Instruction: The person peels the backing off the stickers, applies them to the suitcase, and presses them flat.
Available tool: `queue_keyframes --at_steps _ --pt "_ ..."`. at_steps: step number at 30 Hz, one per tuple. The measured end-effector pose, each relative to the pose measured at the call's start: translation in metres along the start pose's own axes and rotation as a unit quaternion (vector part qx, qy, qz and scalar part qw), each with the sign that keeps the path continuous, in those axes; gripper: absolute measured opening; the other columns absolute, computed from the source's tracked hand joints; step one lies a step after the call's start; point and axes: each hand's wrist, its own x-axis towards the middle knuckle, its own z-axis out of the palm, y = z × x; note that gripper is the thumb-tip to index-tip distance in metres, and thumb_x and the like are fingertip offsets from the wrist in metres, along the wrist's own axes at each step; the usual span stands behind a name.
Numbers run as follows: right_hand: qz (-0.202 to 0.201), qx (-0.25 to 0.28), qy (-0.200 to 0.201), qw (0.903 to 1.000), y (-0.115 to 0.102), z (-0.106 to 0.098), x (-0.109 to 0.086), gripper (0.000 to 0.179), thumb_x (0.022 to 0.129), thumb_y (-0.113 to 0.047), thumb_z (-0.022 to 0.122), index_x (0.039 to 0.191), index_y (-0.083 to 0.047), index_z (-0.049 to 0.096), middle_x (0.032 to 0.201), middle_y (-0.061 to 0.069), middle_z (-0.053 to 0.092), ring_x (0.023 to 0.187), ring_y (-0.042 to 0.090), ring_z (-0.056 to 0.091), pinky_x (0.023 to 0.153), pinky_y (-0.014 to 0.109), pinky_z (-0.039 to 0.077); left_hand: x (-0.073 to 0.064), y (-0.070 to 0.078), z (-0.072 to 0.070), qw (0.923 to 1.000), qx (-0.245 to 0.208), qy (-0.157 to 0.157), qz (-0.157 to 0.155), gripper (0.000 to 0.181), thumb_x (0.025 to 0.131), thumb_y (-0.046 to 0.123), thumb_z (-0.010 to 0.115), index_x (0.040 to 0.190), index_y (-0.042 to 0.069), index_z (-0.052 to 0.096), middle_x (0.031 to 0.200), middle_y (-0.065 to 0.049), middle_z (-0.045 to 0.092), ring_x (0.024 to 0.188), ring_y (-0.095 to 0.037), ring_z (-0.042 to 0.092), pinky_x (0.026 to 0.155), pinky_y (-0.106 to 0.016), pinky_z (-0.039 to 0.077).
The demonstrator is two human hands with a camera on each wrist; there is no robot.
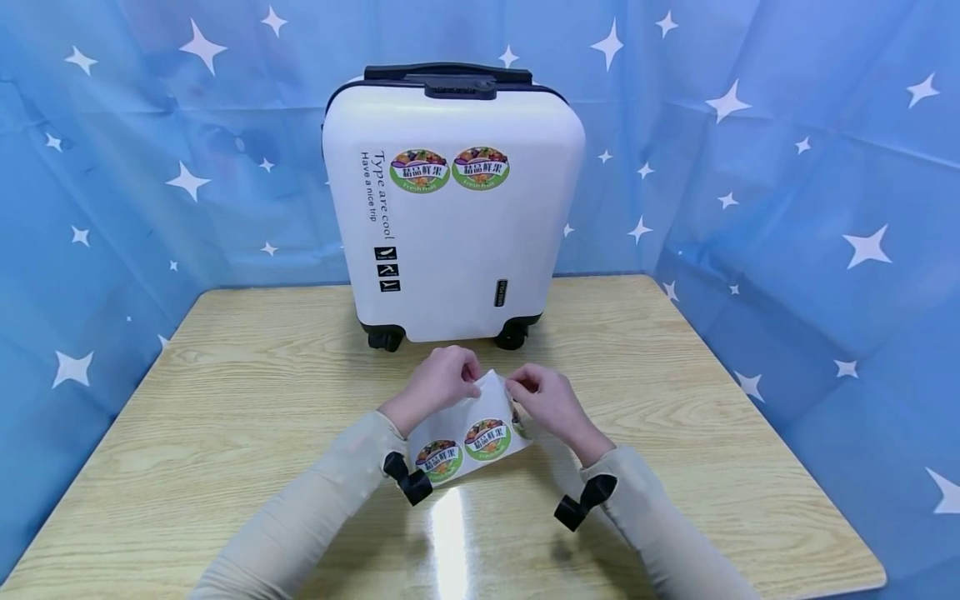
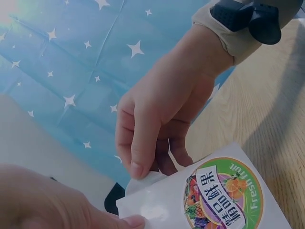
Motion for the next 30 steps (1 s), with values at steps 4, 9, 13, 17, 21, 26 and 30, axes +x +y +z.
queue_keyframes --at_steps 4,9,13,17,21,26,30 --pt "0.002 -0.005 0.005 1.0000 -0.001 -0.002 0.000 0.012 0.090 -0.018 0.059 0.093 -0.010 0.067 0.085 0.001 0.063 0.079 0.017 0.055 0.068 0.031 0.045 -0.001 -0.002 -0.002 0.9999 0.009 -0.005 -0.002 0.015 0.074 0.008 0.077 0.079 0.012 0.064 0.073 0.003 0.057 0.067 -0.013 0.052 0.059 -0.025 0.043" --pt "0.005 -0.004 0.007 1.0000 -0.002 -0.003 -0.001 0.012 0.090 -0.019 0.060 0.093 -0.010 0.067 0.085 0.001 0.063 0.078 0.017 0.055 0.067 0.031 0.045 -0.003 -0.006 -0.003 0.9997 0.016 -0.013 -0.011 0.015 0.075 0.009 0.077 0.078 0.013 0.064 0.073 0.003 0.057 0.067 -0.013 0.053 0.058 -0.025 0.044" --pt "0.000 0.000 0.013 0.9999 -0.002 -0.003 -0.001 0.012 0.089 -0.018 0.060 0.092 -0.009 0.067 0.084 0.001 0.063 0.078 0.017 0.055 0.067 0.031 0.045 -0.004 -0.009 -0.001 0.9995 0.022 -0.015 -0.013 0.014 0.075 0.010 0.077 0.078 0.013 0.063 0.072 0.003 0.057 0.066 -0.013 0.052 0.058 -0.025 0.043" --pt "-0.005 -0.001 0.021 0.9998 -0.001 -0.005 -0.001 0.012 0.089 -0.018 0.060 0.091 -0.009 0.068 0.084 0.001 0.063 0.078 0.017 0.055 0.067 0.031 0.045 -0.005 -0.011 0.001 0.9994 0.028 -0.013 -0.014 0.014 0.075 0.010 0.077 0.079 0.012 0.064 0.072 0.003 0.056 0.066 -0.013 0.052 0.059 -0.025 0.043" --pt "-0.005 -0.007 0.023 0.9997 -0.001 -0.006 -0.001 0.013 0.089 -0.018 0.060 0.092 -0.009 0.068 0.084 0.002 0.063 0.078 0.017 0.055 0.066 0.031 0.045 -0.007 -0.013 0.001 0.9994 0.025 -0.014 -0.021 0.014 0.075 0.010 0.077 0.078 0.013 0.064 0.073 0.003 0.056 0.066 -0.014 0.052 0.058 -0.026 0.043" --pt "-0.009 -0.010 0.029 0.9995 0.000 -0.007 -0.001 0.012 0.089 -0.017 0.061 0.091 -0.008 0.068 0.082 0.002 0.063 0.076 0.016 0.055 0.064 0.030 0.045 -0.008 -0.014 0.002 0.9992 0.021 -0.018 -0.028 0.014 0.075 0.010 0.077 0.078 0.013 0.064 0.073 0.002 0.057 0.067 -0.014 0.052 0.058 -0.026 0.043" --pt "-0.013 -0.010 0.037 0.9992 -0.001 -0.007 -0.002 0.010 0.088 -0.016 0.062 0.089 -0.008 0.068 0.080 0.002 0.062 0.074 0.016 0.054 0.063 0.030 0.044 -0.009 -0.017 0.003 0.9993 0.017 -0.018 -0.026 0.014 0.075 0.009 0.077 0.077 0.013 0.064 0.072 0.002 0.056 0.066 -0.015 0.052 0.058 -0.026 0.042"
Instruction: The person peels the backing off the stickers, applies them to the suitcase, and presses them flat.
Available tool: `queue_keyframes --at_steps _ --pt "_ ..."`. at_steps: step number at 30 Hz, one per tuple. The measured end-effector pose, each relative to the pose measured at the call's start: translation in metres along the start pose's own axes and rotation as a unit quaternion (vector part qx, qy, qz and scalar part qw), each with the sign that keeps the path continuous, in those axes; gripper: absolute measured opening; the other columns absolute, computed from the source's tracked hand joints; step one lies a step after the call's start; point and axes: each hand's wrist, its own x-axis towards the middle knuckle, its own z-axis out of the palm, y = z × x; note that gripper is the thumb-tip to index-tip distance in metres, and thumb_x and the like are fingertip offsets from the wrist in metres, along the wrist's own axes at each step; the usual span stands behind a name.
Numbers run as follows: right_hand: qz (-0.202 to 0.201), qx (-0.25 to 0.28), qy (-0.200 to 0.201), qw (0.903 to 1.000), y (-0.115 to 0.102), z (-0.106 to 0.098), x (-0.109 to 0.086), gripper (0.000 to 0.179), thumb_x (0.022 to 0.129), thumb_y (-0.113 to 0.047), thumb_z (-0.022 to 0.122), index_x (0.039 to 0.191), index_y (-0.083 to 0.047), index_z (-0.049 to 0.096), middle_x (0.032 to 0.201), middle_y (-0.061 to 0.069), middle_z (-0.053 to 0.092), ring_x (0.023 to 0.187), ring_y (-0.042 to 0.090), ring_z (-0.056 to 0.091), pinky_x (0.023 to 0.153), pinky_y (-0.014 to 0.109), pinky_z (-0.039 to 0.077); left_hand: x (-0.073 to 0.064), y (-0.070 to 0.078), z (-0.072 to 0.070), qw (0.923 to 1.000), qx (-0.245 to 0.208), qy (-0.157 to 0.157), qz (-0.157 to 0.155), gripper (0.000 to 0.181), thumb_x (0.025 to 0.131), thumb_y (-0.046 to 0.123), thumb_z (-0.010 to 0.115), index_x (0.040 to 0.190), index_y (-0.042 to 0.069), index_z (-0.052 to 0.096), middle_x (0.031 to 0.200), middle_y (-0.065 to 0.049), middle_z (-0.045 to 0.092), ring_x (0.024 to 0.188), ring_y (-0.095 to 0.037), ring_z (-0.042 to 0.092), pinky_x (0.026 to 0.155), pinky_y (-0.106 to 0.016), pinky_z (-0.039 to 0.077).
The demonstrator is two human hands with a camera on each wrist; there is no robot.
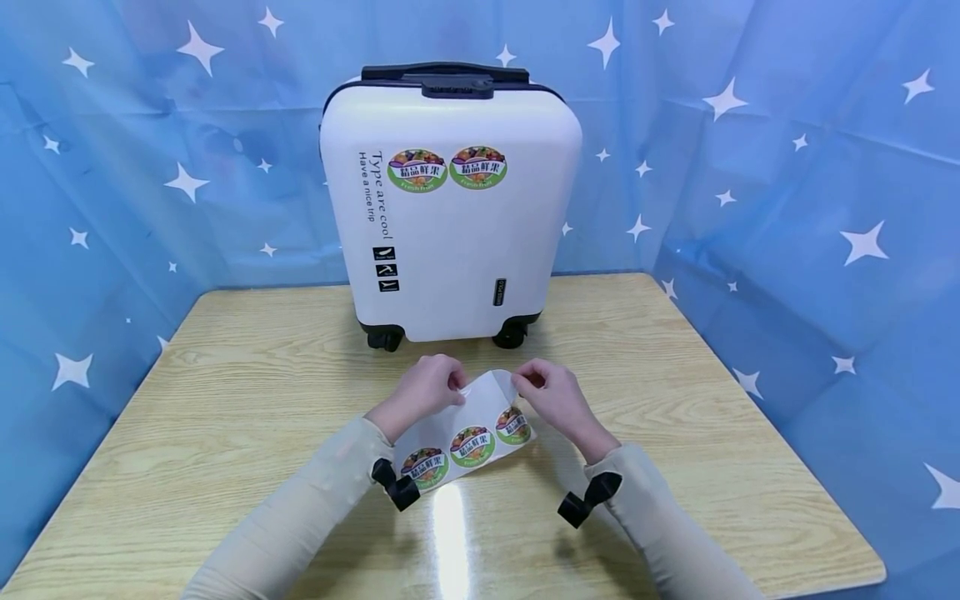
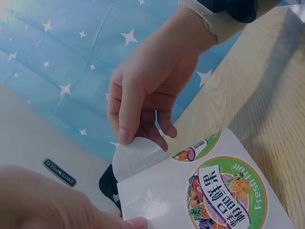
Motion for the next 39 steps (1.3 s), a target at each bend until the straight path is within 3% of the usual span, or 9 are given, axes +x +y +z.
queue_keyframes --at_steps 14,27,39 --pt "0.003 0.001 0.006 1.0000 0.001 -0.004 0.000 0.012 0.089 -0.017 0.061 0.091 -0.007 0.068 0.083 0.003 0.063 0.075 0.017 0.054 0.062 0.030 0.045 -0.003 -0.006 0.002 0.9998 0.012 -0.001 -0.014 0.013 0.075 0.009 0.077 0.078 0.012 0.065 0.073 0.002 0.056 0.066 -0.015 0.052 0.059 -0.027 0.042" --pt "0.011 0.017 0.004 0.9998 0.003 -0.008 0.001 0.014 0.090 -0.019 0.060 0.094 -0.007 0.067 0.085 0.004 0.062 0.076 0.019 0.054 0.063 0.032 0.045 -0.004 -0.010 0.004 0.9999 0.015 -0.004 0.000 0.015 0.073 0.009 0.079 0.076 0.012 0.064 0.073 0.003 0.055 0.066 -0.014 0.051 0.058 -0.027 0.042" --pt "0.010 0.028 0.008 0.9995 0.004 -0.011 0.000 0.014 0.091 -0.019 0.059 0.094 -0.007 0.067 0.086 0.004 0.063 0.077 0.018 0.056 0.064 0.031 0.045 -0.006 -0.014 0.006 0.9998 0.014 -0.007 -0.009 0.016 0.072 0.010 0.079 0.075 0.012 0.064 0.072 0.003 0.055 0.066 -0.013 0.051 0.059 -0.027 0.042"
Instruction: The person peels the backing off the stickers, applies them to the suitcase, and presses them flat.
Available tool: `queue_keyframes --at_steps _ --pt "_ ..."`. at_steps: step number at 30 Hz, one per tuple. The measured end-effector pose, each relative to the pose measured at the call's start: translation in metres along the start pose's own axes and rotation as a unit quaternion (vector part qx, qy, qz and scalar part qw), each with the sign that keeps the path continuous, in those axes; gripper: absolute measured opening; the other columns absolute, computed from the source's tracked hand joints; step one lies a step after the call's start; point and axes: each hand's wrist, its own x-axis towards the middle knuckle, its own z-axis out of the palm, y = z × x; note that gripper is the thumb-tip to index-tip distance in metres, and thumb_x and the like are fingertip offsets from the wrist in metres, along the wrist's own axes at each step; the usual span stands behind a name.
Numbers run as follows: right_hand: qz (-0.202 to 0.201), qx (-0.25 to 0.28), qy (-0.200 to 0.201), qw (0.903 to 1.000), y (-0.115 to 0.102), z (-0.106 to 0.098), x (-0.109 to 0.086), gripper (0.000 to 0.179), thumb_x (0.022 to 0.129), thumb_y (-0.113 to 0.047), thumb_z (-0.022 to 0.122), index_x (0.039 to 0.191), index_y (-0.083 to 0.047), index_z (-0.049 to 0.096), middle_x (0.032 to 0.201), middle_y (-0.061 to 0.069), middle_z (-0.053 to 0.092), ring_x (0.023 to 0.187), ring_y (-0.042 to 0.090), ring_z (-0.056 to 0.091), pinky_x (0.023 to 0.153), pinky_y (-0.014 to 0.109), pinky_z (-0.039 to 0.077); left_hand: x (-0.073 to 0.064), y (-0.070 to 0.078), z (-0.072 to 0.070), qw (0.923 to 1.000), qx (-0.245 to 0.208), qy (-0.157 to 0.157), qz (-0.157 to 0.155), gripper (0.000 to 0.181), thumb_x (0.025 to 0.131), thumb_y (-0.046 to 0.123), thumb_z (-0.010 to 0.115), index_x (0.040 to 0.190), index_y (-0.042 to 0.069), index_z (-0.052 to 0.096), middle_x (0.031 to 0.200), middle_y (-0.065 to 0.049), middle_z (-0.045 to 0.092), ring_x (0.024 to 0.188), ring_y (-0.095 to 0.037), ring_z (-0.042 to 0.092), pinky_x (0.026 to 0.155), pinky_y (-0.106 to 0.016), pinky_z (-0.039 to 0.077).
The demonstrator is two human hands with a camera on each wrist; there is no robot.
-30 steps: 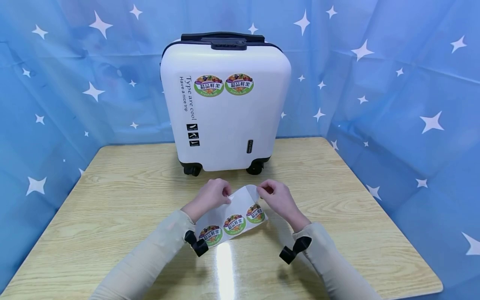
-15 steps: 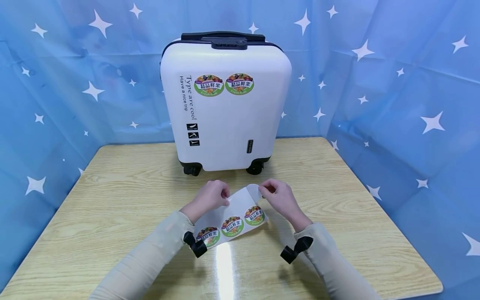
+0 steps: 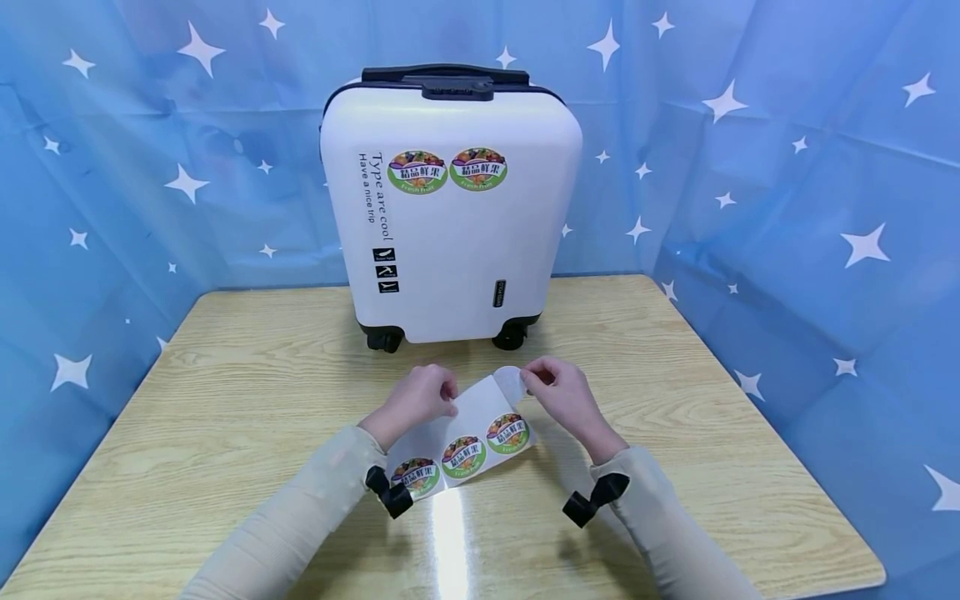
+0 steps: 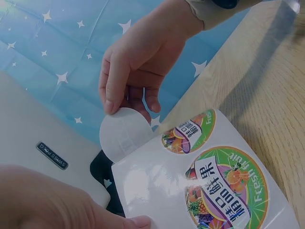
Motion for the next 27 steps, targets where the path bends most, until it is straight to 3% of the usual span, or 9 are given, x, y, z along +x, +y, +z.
queue_keyframes --at_steps 27 --pt "0.011 0.021 0.010 0.9997 -0.008 -0.012 0.002 0.018 0.092 -0.019 0.058 0.097 -0.004 0.066 0.085 0.008 0.062 0.076 0.021 0.056 0.063 0.031 0.047 -0.001 -0.007 0.010 0.9998 -0.002 0.011 0.020 0.017 0.070 0.010 0.080 0.078 0.010 0.066 0.073 0.003 0.057 0.066 -0.012 0.053 0.060 -0.028 0.043"
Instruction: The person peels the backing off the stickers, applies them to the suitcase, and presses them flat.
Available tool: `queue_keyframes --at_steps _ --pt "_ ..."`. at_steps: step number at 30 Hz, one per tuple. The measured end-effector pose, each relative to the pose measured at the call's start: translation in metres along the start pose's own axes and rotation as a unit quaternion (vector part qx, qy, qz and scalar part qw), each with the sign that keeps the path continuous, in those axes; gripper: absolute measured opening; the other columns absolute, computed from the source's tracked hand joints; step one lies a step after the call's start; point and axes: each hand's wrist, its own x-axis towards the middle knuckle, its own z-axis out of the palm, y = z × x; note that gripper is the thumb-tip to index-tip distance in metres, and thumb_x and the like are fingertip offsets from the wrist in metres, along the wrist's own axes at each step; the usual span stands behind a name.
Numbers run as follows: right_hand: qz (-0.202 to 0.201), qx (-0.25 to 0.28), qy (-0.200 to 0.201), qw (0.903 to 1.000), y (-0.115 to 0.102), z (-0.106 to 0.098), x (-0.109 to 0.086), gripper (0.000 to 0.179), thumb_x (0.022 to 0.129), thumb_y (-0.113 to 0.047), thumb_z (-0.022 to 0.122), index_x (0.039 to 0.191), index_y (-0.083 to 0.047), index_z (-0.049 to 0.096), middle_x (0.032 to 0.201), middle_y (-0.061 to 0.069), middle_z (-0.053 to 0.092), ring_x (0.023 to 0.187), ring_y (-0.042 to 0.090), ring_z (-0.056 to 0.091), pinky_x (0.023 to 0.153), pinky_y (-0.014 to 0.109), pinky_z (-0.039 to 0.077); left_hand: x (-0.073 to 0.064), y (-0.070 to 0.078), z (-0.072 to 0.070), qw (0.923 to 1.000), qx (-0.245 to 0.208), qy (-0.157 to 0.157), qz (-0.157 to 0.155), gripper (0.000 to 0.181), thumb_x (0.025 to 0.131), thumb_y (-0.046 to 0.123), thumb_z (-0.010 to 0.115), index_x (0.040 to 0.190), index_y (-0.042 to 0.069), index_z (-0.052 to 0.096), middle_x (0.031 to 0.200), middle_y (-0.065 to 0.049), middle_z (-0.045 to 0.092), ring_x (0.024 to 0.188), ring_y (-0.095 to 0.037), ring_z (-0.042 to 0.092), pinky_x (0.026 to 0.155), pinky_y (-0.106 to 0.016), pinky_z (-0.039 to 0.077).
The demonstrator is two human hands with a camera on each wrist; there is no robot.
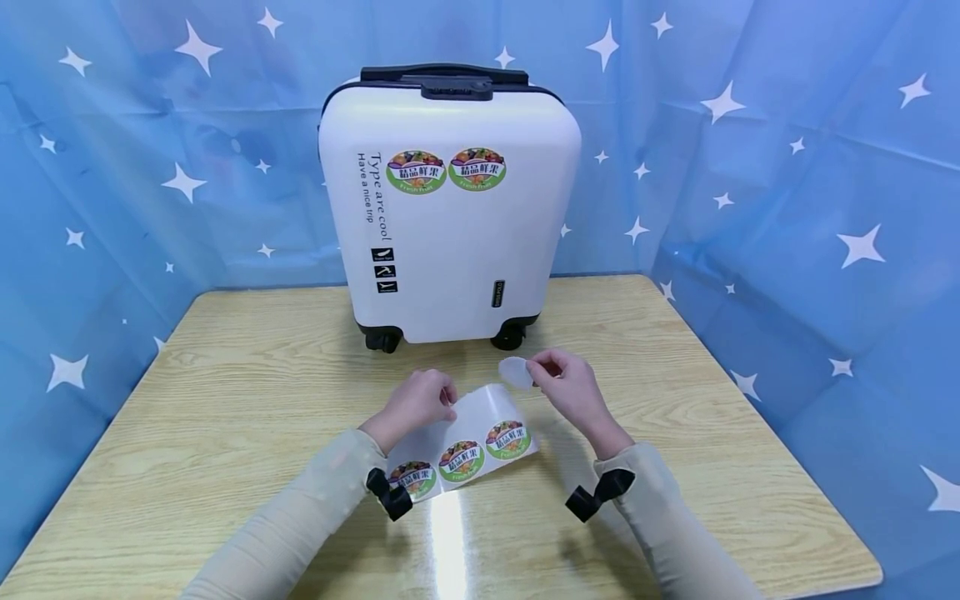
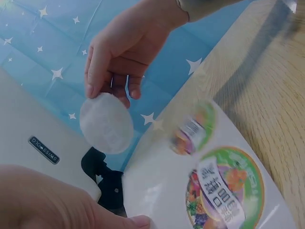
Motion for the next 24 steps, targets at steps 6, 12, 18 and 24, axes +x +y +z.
queue_keyframes --at_steps 6,12,18,24 --pt "-0.003 0.010 0.002 0.9999 -0.002 0.001 0.000 0.018 0.092 -0.019 0.058 0.097 -0.004 0.066 0.083 0.008 0.062 0.076 0.024 0.057 0.062 0.030 0.047 0.001 -0.001 -0.002 1.0000 -0.007 -0.001 -0.005 0.017 0.072 0.011 0.080 0.084 0.008 0.068 0.074 0.004 0.057 0.067 -0.012 0.052 0.064 -0.030 0.044" --pt "-0.002 0.024 0.002 0.9997 -0.005 0.003 0.000 0.019 0.092 -0.019 0.058 0.097 -0.003 0.065 0.086 0.009 0.061 0.079 0.026 0.058 0.064 0.030 0.048 0.000 0.005 -0.011 0.9991 -0.035 0.022 0.005 0.012 0.076 0.011 0.076 0.083 0.007 0.067 0.074 0.002 0.058 0.066 -0.012 0.053 0.059 -0.026 0.044" --pt "-0.008 0.035 0.011 0.9993 -0.006 0.006 0.001 0.019 0.092 -0.020 0.059 0.097 -0.002 0.065 0.086 0.010 0.062 0.080 0.028 0.058 0.064 0.027 0.049 0.001 0.009 -0.021 0.9972 -0.062 0.038 0.020 0.009 0.080 0.013 0.073 0.081 0.010 0.065 0.073 0.003 0.059 0.066 -0.011 0.055 0.060 -0.025 0.045" --pt "-0.017 0.059 0.025 0.9978 -0.008 0.010 0.002 0.019 0.092 -0.020 0.059 0.096 -0.002 0.065 0.087 0.012 0.063 0.081 0.033 0.059 0.063 0.025 0.049 0.002 0.014 -0.029 0.9924 -0.103 0.059 0.034 0.007 0.081 0.013 0.072 0.082 0.010 0.066 0.075 0.003 0.060 0.067 -0.011 0.055 0.062 -0.025 0.046"
